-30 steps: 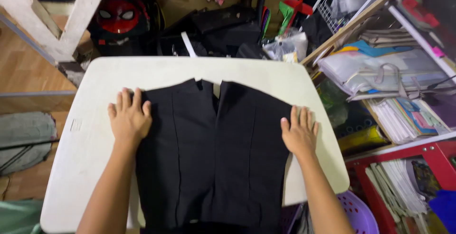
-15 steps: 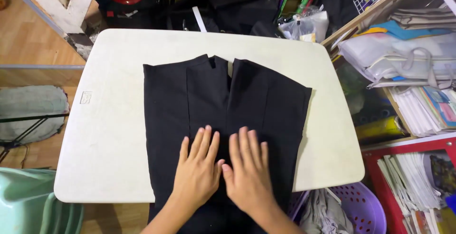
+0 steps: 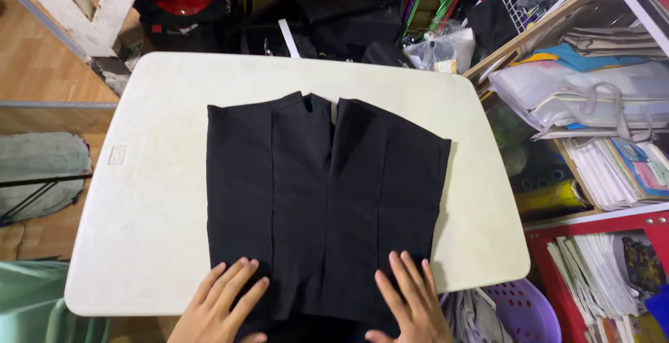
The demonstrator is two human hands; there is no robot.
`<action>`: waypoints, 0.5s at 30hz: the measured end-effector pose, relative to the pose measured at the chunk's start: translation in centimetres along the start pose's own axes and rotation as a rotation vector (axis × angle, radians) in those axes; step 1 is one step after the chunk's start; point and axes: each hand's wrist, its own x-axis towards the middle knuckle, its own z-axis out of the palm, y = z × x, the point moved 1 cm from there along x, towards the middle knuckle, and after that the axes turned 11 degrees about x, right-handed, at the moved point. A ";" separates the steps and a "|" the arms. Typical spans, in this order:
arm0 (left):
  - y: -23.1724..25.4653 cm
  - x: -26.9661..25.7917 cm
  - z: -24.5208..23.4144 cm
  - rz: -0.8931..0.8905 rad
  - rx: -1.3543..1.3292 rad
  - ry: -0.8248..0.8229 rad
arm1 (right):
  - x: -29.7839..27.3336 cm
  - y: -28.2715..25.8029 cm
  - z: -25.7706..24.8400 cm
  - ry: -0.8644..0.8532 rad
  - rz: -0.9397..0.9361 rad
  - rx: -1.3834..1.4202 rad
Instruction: Folding various items of clothing, including a towel, shorts, and underwear, on a table.
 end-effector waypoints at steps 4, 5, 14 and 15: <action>0.8 -3.0 0.9 0.052 0.049 0.010 | -3.0 0.5 2.3 0.096 -0.232 -0.046; 0.6 -3.4 0.8 0.040 0.065 -0.006 | -3.1 0.4 2.6 0.129 -0.281 -0.091; -2.5 -4.7 -0.9 0.183 0.132 0.028 | -2.9 2.3 -0.8 0.069 -0.262 -0.124; -2.5 -5.0 -1.0 0.178 0.131 0.026 | -3.0 2.4 -0.9 0.066 -0.264 -0.122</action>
